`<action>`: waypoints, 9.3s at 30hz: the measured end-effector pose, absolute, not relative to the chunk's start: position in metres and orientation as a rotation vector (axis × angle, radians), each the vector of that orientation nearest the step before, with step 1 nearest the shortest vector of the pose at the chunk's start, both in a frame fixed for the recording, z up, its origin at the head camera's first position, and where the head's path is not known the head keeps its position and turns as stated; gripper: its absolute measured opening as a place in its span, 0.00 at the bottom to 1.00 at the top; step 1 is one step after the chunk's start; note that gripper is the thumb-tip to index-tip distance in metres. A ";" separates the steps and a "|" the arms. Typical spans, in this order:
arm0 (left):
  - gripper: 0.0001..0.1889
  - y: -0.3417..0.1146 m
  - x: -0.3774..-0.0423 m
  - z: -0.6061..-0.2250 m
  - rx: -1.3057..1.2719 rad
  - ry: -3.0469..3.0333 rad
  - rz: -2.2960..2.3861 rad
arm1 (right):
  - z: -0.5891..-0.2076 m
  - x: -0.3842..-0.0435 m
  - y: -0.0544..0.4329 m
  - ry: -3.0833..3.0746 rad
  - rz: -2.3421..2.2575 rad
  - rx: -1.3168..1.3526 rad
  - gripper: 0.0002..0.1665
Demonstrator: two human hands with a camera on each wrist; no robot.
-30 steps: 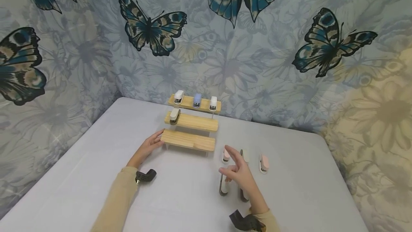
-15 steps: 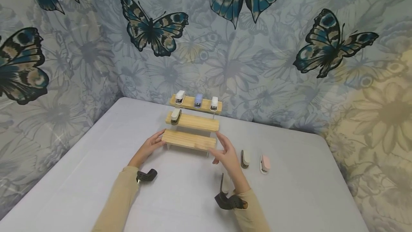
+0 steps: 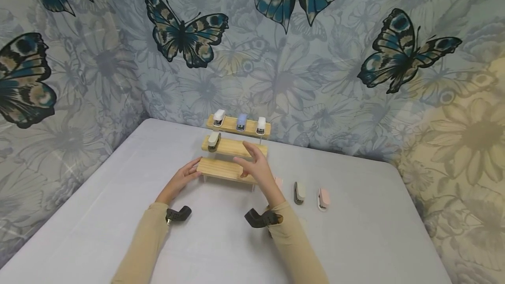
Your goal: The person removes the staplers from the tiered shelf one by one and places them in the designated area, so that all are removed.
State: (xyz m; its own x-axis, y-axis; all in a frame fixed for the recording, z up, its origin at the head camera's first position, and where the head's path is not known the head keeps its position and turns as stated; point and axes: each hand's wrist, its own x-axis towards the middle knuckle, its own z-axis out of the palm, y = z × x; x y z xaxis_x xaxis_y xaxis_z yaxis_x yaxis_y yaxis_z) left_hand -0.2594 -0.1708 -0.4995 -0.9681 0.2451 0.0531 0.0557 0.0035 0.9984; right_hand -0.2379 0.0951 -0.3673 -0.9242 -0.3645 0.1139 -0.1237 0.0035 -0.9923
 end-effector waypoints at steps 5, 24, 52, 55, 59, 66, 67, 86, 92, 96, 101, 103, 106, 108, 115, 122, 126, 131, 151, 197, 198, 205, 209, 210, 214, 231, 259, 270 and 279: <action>0.34 -0.171 -0.259 -0.500 0.323 2.154 2.093 | -0.377 -0.259 0.078 2.133 -1.959 -0.517 0.40; 0.33 -0.172 -0.256 -0.499 0.294 2.198 2.053 | -0.401 -0.304 0.025 2.082 -1.975 -0.210 0.55; 0.32 -0.168 -0.247 -0.480 0.303 2.177 2.022 | -0.412 -0.303 0.010 2.192 -2.024 -0.349 0.43; 0.33 -0.170 -0.251 -0.488 0.285 2.189 2.025 | -0.414 -0.299 0.013 2.219 -2.017 -0.358 0.44; 0.34 -0.172 -0.258 -0.499 0.270 2.205 2.029 | -0.416 -0.298 0.016 2.220 -2.009 -0.359 0.46; 0.32 -0.169 -0.253 -0.485 0.292 2.152 2.046 | -0.415 -0.300 0.021 2.197 -2.002 -0.396 0.45; 0.31 -0.169 -0.251 -0.482 0.298 2.146 2.047 | -0.415 -0.300 0.022 2.178 -2.006 -0.403 0.45; 0.31 -0.168 -0.250 -0.493 0.319 2.134 2.081 | -0.421 -0.294 0.048 2.061 -2.001 -0.422 0.41; 0.31 -0.166 -0.247 -0.483 0.352 2.149 2.063 | -0.419 -0.289 0.054 2.060 -2.015 -0.421 0.40; 0.31 -0.169 -0.254 -0.492 0.320 2.170 2.058 | -0.416 -0.285 0.053 2.069 -2.034 -0.369 0.40; 0.33 -0.168 -0.256 -0.498 0.292 2.184 2.056 | -0.412 -0.281 0.054 2.110 -2.012 -0.373 0.40; 0.33 -0.168 -0.255 -0.499 0.278 2.186 2.059 | -0.410 -0.279 0.056 2.125 -1.989 -0.390 0.39; 0.32 -0.168 -0.254 -0.499 0.295 2.192 2.055 | -0.406 -0.274 0.059 2.126 -1.951 -0.446 0.38; 0.32 -0.168 -0.253 -0.499 0.302 2.191 2.054 | -0.401 -0.270 0.062 2.115 -1.928 -0.478 0.37; 0.32 -0.168 -0.252 -0.491 0.295 2.182 2.049 | -0.374 -0.250 0.068 2.113 -1.856 -0.554 0.38; 0.32 -0.167 -0.254 -0.499 0.324 2.175 2.065 | -0.371 -0.242 0.078 2.129 -1.856 -0.587 0.37; 0.32 -0.168 -0.256 -0.498 0.328 2.179 2.068 | -0.370 -0.238 0.085 2.118 -1.867 -0.609 0.37; 0.33 -0.169 -0.256 -0.499 0.345 2.164 2.091 | -0.373 -0.233 0.097 2.098 -1.907 -0.544 0.36; 0.33 -0.169 -0.256 -0.498 0.310 2.190 2.078 | -0.413 -0.213 0.170 2.138 -1.972 -0.413 0.40; 0.33 -0.167 -0.254 -0.500 0.323 2.196 2.086 | -0.470 -0.126 0.322 2.273 -1.950 -0.073 0.28; 0.33 -0.167 -0.255 -0.500 0.327 2.195 2.086 | -0.470 -0.126 0.324 2.288 -1.935 -0.063 0.28; 0.33 -0.167 -0.255 -0.499 0.318 2.210 2.071 | -0.470 -0.125 0.330 2.353 -1.850 -0.009 0.30; 0.33 -0.167 -0.255 -0.499 0.318 2.208 2.072 | -0.472 -0.125 0.329 2.358 -1.807 0.106 0.32; 0.33 -0.167 -0.255 -0.499 0.322 2.207 2.075 | -0.472 -0.126 0.329 2.360 -1.789 0.125 0.33; 0.34 -0.167 -0.255 -0.498 0.318 2.213 2.087 | -0.471 -0.128 0.327 2.349 -1.749 0.152 0.37; 0.33 -0.168 -0.252 -0.501 0.307 2.232 2.081 | -0.475 -0.126 0.333 2.208 -1.776 0.145 0.29; 0.32 -0.165 -0.255 -0.500 0.343 2.190 2.083 | -0.458 -0.120 0.339 2.308 -1.871 0.078 0.34; 0.32 -0.166 -0.253 -0.493 0.276 2.180 2.076 | -0.405 -0.158 0.329 2.120 -2.148 -0.716 0.32; 0.31 -0.165 -0.241 -0.472 0.327 2.170 2.057 | -0.405 -0.191 0.286 2.096 -2.124 -0.739 0.31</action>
State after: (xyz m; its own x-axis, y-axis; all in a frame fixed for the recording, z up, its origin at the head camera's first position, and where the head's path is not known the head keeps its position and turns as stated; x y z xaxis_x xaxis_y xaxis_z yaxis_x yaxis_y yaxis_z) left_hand -0.2408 -0.1650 -0.4722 -0.9675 0.2474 0.0517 0.0649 0.0451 0.9969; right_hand -0.1914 0.2862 -0.4052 -0.8821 -0.3744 0.2859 -0.2809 -0.0691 -0.9572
